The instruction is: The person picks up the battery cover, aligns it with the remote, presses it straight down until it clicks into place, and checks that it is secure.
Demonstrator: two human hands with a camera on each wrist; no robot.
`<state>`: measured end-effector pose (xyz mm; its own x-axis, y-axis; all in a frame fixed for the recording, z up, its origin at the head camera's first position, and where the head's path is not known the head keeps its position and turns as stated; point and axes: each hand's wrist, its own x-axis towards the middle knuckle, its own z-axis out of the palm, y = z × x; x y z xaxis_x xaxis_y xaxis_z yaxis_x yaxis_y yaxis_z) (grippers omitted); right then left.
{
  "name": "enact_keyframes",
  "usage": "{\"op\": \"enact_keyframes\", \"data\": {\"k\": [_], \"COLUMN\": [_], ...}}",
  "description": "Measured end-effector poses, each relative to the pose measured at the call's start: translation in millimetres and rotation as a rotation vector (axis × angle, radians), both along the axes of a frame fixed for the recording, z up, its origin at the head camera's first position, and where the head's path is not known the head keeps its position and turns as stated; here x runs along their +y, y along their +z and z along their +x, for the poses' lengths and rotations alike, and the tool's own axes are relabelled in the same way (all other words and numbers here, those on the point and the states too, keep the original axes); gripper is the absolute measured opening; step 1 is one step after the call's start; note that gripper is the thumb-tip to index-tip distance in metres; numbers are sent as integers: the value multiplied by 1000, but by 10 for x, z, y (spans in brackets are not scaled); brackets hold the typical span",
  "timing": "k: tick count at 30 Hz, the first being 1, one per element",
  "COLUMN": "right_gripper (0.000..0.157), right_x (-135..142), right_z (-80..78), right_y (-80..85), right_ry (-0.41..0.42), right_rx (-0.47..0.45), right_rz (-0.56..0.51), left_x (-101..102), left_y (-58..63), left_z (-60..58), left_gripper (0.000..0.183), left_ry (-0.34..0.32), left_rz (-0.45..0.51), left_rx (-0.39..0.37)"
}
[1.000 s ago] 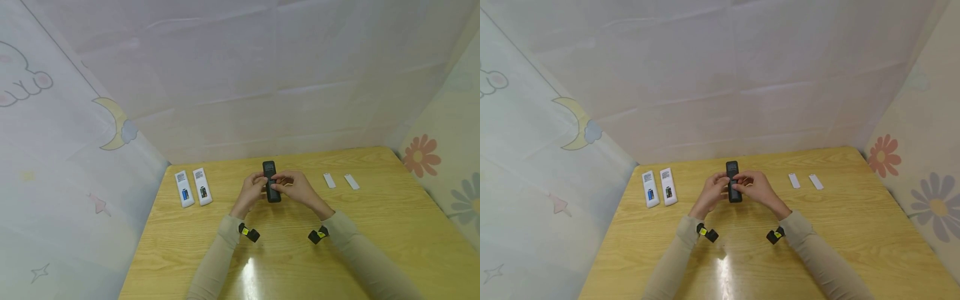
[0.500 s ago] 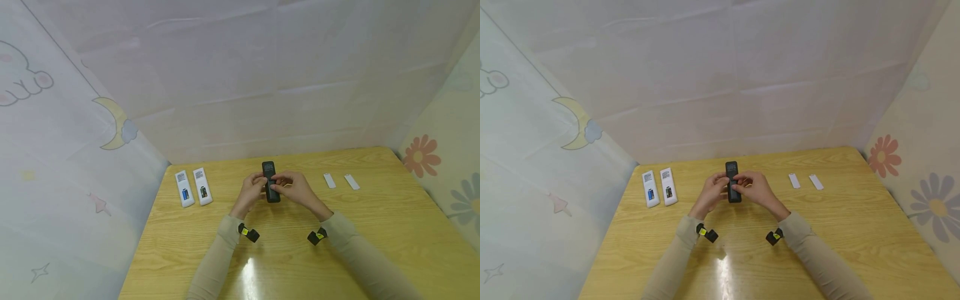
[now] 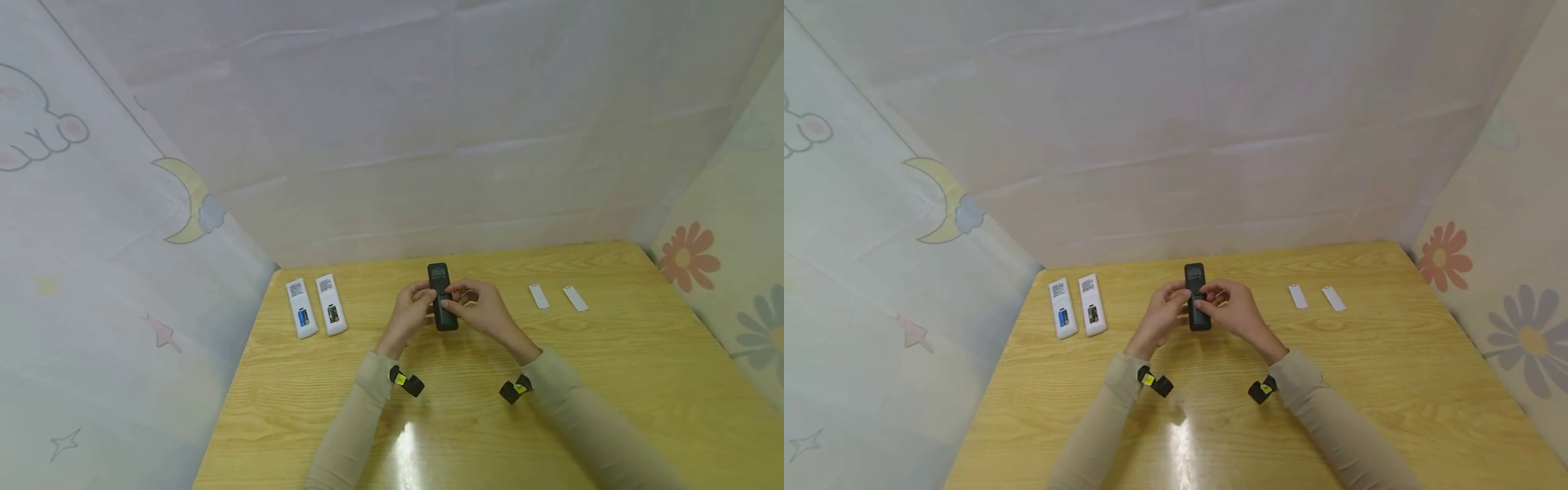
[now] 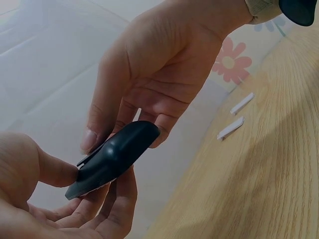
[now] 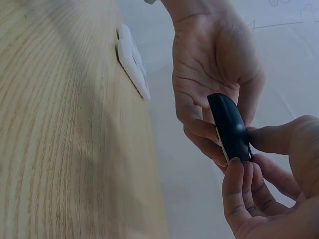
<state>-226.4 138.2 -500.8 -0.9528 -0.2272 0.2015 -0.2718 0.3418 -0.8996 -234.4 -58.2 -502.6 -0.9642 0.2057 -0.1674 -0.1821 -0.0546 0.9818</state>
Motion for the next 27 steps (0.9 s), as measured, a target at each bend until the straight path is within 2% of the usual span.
{"op": "enact_keyframes", "data": {"k": [6, 16, 27], "right_gripper": [29, 42, 45], "right_x": [-11, -4, 18], "right_z": [20, 23, 24], "right_y": [16, -15, -35], "right_ry": [-24, -40, -12], "right_rx": [-32, -93, -160], "right_rz": [-2, -51, -93], "left_x": [3, -4, -4], "left_y": [6, -5, -1], "left_z": [11, 10, 16], "left_gripper": [47, 46, 47], "left_ry": [8, 13, 4], "left_rz": [0, 9, 7], "left_rx": [-1, 9, 12]}}
